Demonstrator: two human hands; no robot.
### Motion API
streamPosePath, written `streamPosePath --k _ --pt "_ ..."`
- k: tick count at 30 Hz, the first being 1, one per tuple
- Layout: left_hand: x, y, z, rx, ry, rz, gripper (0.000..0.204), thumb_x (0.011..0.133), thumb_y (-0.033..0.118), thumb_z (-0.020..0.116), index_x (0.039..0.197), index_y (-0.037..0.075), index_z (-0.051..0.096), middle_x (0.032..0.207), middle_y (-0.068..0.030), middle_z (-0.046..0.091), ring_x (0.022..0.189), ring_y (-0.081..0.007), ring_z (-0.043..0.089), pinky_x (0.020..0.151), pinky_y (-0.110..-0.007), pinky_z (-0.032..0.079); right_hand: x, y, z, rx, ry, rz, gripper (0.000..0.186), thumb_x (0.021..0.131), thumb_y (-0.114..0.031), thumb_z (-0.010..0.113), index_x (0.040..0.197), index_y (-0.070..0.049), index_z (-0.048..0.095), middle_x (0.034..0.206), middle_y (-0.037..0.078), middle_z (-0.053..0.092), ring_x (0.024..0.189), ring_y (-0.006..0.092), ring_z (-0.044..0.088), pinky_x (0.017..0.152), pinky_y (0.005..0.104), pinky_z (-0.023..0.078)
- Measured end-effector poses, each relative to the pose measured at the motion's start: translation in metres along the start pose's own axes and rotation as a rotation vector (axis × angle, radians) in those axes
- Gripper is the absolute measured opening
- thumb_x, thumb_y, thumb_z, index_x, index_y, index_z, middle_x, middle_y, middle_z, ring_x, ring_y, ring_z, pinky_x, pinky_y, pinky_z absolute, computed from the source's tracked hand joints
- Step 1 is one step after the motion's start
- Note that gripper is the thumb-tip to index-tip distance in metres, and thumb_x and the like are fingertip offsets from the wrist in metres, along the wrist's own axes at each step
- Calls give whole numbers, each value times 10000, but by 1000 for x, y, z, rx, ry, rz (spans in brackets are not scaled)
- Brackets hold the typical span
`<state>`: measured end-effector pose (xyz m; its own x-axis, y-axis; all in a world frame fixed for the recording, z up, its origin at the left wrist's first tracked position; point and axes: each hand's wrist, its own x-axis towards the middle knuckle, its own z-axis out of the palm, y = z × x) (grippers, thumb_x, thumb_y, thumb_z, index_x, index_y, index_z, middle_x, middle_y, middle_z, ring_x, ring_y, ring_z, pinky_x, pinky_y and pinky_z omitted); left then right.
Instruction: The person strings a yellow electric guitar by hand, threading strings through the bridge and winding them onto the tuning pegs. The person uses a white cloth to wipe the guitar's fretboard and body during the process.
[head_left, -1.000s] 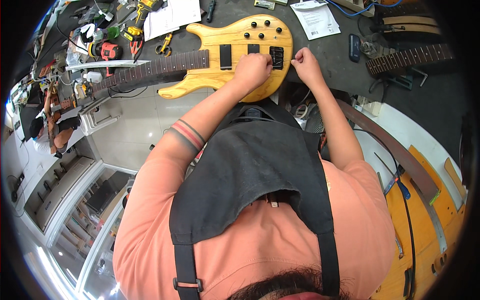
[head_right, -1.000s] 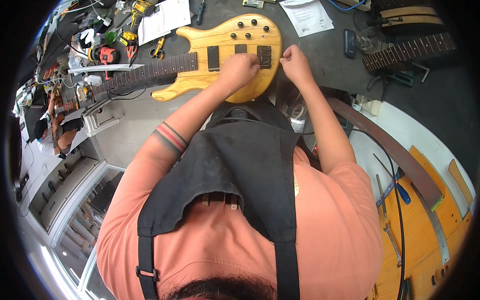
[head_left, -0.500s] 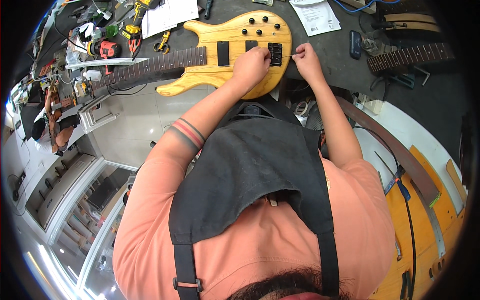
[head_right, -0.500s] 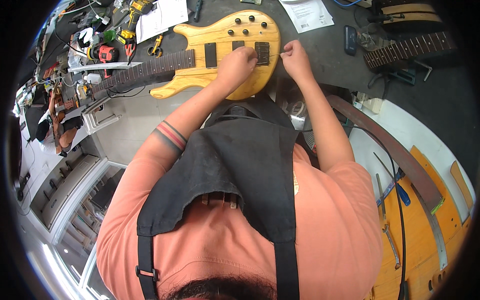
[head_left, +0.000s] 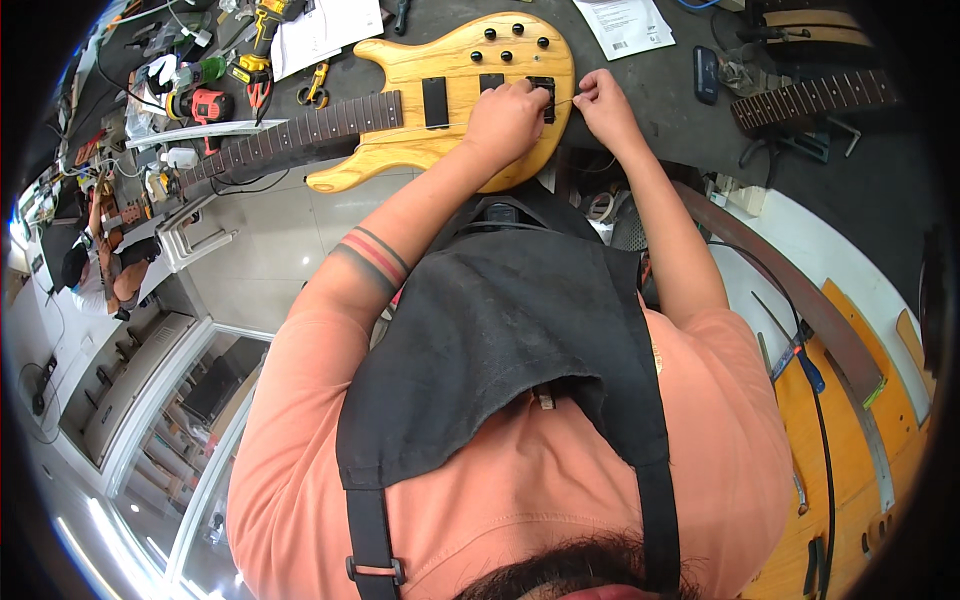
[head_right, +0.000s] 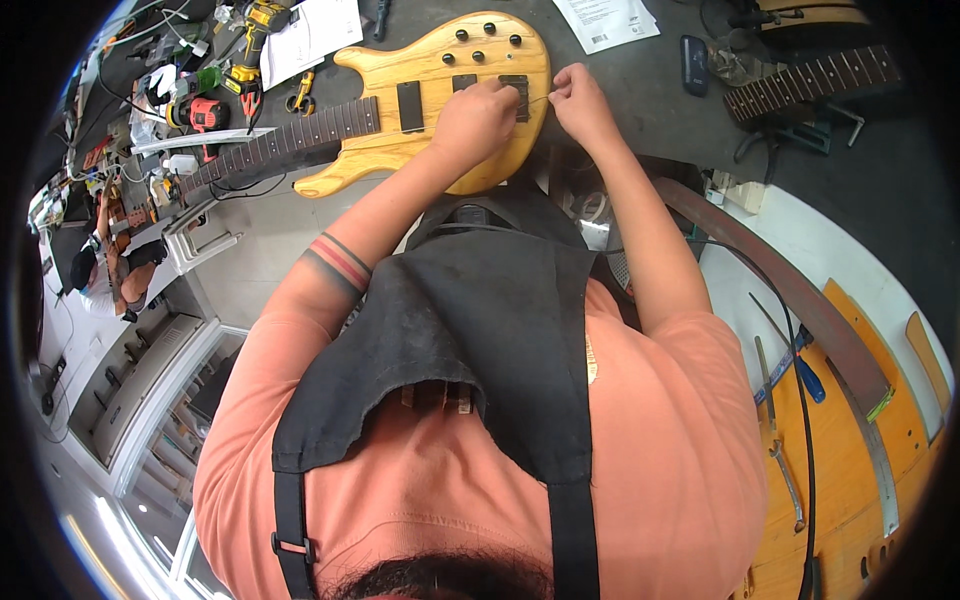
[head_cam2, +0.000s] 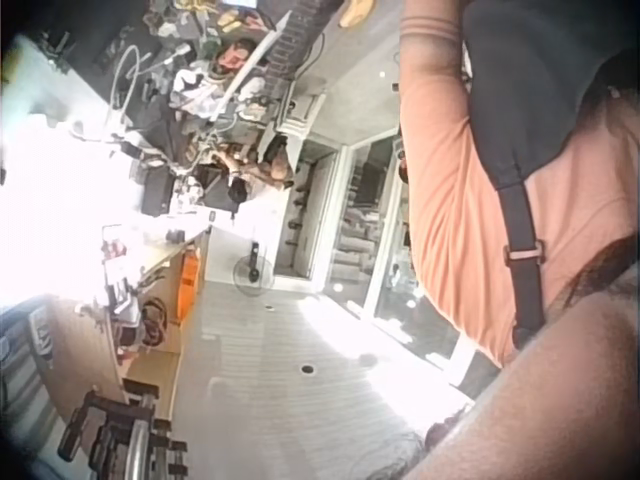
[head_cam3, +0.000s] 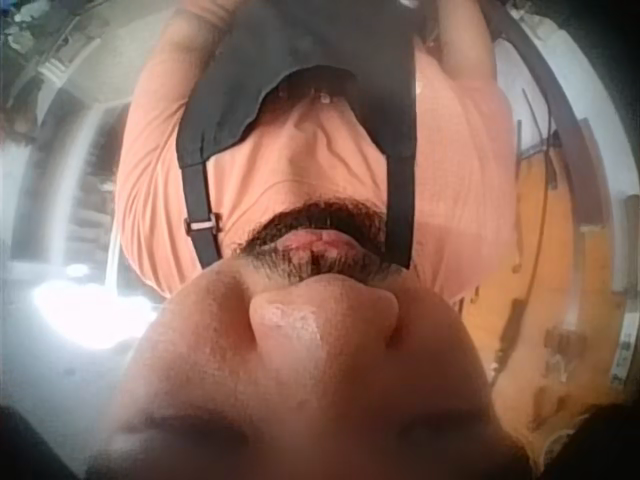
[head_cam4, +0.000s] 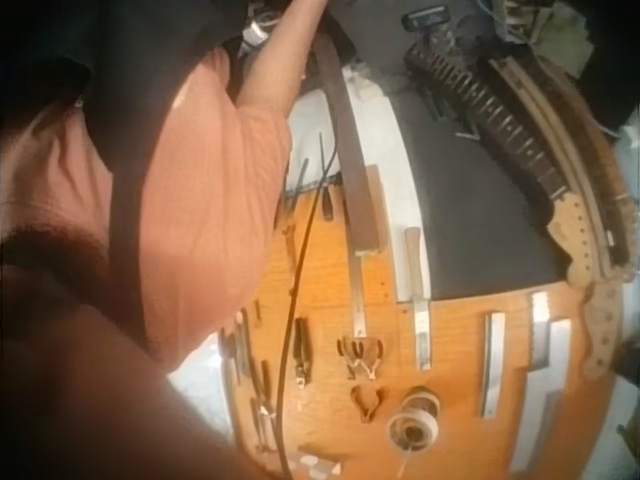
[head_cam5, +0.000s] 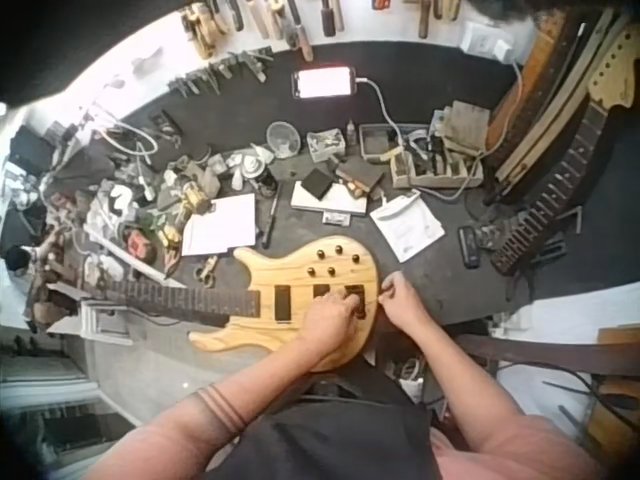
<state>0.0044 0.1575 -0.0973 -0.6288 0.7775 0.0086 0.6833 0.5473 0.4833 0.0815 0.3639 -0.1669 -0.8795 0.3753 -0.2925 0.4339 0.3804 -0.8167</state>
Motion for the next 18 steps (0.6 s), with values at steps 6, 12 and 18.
streamPosePath --k 6,12,18 --pt "-8 -6 -12 -287 -77 -277 172 905 137 714 1010 17 778 1040 -188 793 993 -382 763 879 -488 593 -10 -4 7 35 -35 -46 242 926 -53 750 1089 -16 576 997 149 688 923 299 702 863 419 569" --pt "-14 -5 -6 23 -46 -211 132 912 203 743 925 91 812 952 -110 775 994 -315 725 854 -488 536 -18 -22 14 10 -62 -138 254 916 -49 752 1071 -19 553 1017 164 674 933 326 695 866 427 566" --pt "-7 -23 -1 168 -26 25 93 897 175 725 893 110 791 914 -54 739 995 -265 705 797 -465 510 -11 -23 10 -83 -40 -59 314 894 -104 815 1064 -17 565 1021 154 682 945 331 697 867 434 565"
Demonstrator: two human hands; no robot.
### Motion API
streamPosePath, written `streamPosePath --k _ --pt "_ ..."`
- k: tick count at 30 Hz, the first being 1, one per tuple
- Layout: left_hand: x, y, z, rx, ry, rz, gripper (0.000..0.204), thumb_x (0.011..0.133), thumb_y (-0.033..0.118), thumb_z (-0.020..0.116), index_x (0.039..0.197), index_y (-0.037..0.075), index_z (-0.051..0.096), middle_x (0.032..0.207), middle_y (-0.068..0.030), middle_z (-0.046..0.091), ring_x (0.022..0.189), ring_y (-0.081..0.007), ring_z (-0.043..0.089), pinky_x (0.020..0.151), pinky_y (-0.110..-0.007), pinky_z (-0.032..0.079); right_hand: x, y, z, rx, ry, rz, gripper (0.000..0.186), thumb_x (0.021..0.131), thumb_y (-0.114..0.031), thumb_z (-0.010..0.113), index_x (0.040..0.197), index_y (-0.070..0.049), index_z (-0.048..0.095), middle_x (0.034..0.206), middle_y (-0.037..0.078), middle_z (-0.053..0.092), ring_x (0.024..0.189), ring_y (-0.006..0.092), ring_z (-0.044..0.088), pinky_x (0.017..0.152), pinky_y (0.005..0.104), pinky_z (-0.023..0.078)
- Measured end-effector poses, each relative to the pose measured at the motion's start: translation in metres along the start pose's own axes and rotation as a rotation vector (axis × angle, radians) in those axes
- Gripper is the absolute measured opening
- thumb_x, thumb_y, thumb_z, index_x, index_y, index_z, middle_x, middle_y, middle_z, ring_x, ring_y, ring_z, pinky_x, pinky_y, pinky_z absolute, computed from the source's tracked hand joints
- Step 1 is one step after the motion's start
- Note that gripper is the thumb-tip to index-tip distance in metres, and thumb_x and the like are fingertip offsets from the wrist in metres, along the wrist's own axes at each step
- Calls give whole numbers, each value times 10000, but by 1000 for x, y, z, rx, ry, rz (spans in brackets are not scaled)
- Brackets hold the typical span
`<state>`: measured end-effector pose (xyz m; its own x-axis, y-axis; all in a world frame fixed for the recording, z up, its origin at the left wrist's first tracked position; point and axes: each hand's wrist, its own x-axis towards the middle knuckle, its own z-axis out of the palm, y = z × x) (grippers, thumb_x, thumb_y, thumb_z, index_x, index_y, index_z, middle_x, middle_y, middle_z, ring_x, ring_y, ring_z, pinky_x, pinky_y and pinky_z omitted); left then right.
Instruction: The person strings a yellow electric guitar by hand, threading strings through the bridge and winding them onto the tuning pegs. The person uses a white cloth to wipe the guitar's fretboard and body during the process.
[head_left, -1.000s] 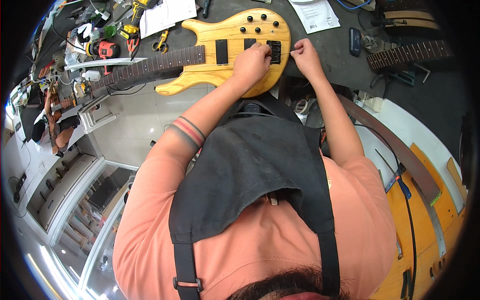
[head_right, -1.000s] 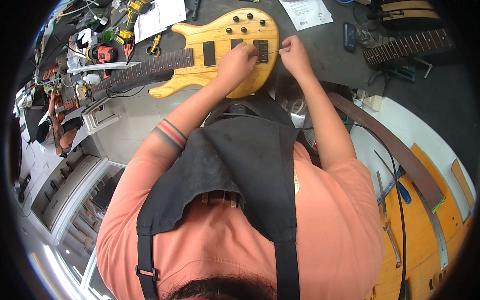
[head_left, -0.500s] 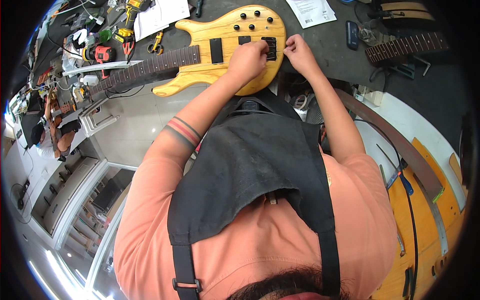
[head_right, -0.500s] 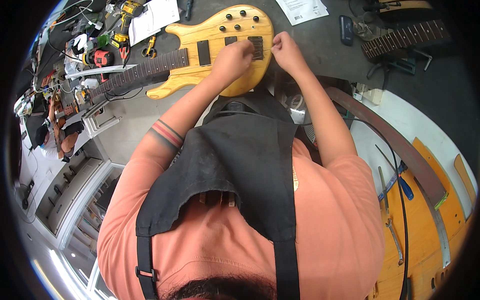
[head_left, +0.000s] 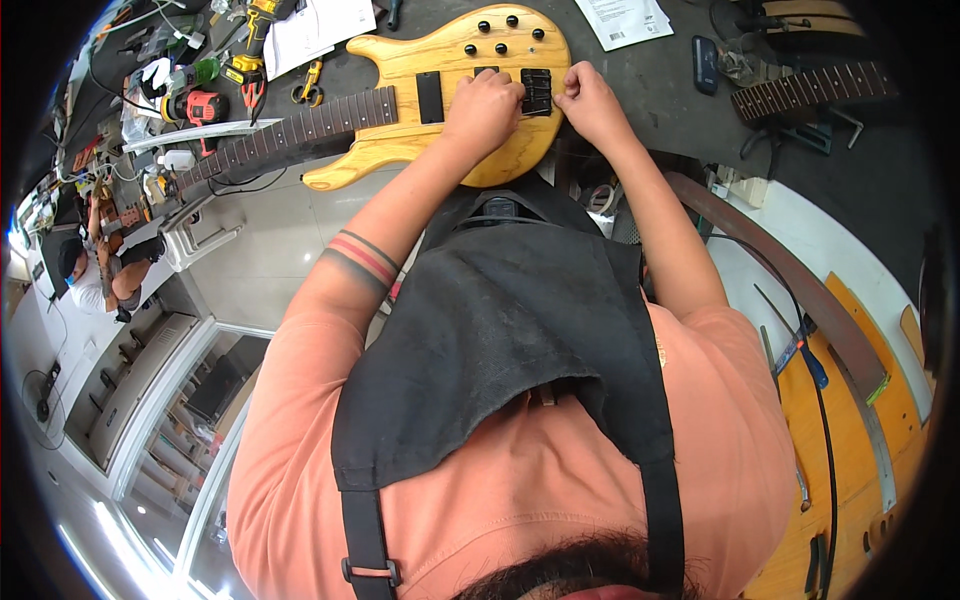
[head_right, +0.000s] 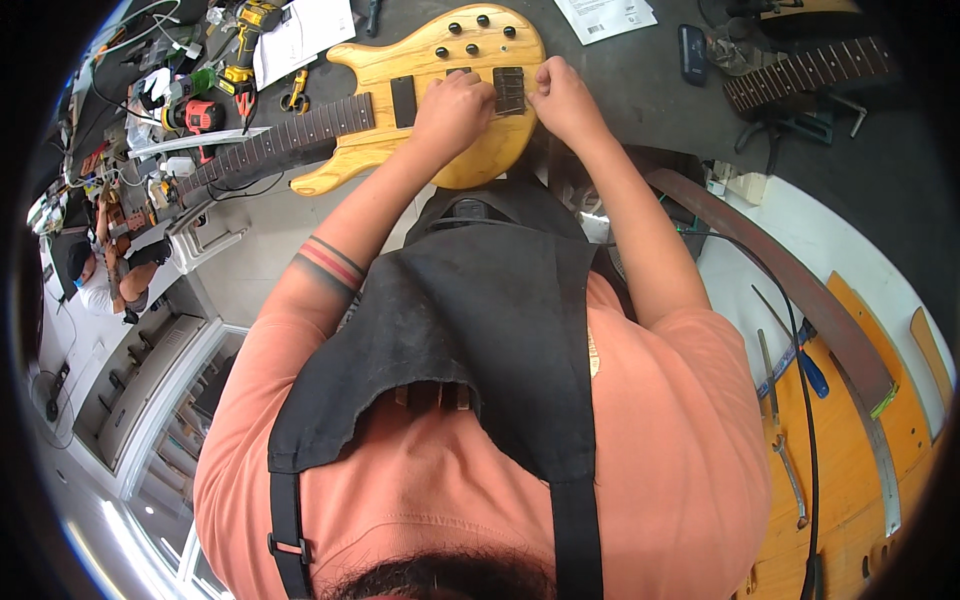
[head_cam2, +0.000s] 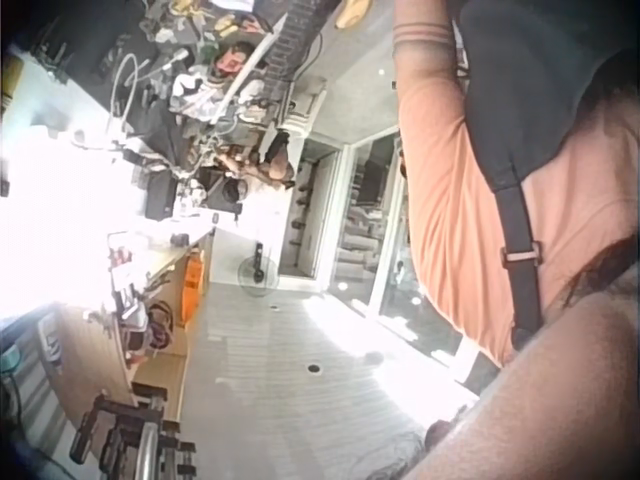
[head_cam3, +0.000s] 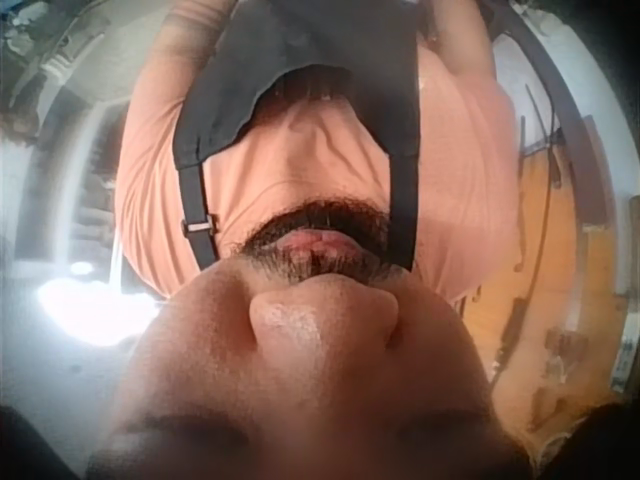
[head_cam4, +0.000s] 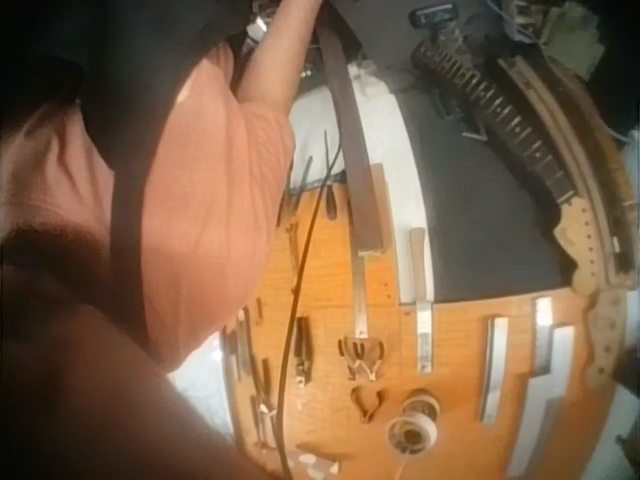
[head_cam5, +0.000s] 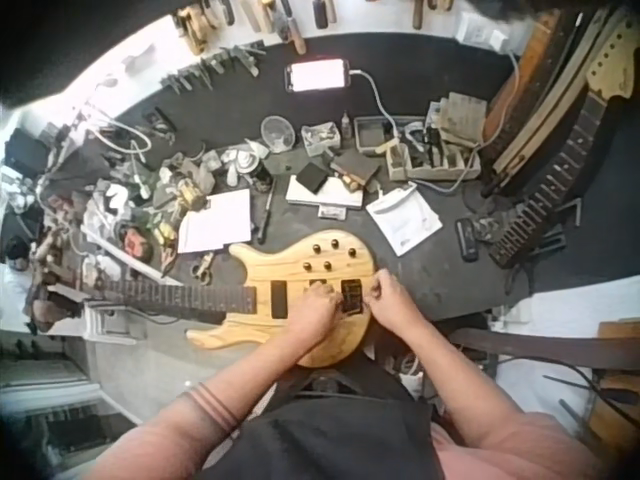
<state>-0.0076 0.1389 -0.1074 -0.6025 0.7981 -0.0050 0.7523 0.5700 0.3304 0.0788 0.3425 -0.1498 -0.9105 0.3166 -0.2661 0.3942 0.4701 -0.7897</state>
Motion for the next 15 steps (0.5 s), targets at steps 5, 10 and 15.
streamPosePath --k 5,10,15 --pt "1 -5 -2 86 -34 130 75 874 186 724 834 124 738 903 -25 723 953 -242 697 761 -435 502 10 2 -14 -65 -136 66 329 884 -180 854 1023 -12 608 1004 145 699 951 320 700 872 430 567" --pt "4 -5 -8 54 -109 164 74 855 200 731 859 132 761 893 -9 742 965 -234 699 825 -446 483 5 8 -17 -36 -169 10 262 923 -196 818 1010 -17 649 1007 144 719 935 307 694 873 424 567" --pt "-2 -5 -23 -11 -92 97 86 856 203 711 824 129 742 847 -6 731 936 -228 692 830 -442 460 -8 20 -23 28 -148 58 253 968 -234 783 1048 -22 672 962 134 719 908 281 696 848 416 568"
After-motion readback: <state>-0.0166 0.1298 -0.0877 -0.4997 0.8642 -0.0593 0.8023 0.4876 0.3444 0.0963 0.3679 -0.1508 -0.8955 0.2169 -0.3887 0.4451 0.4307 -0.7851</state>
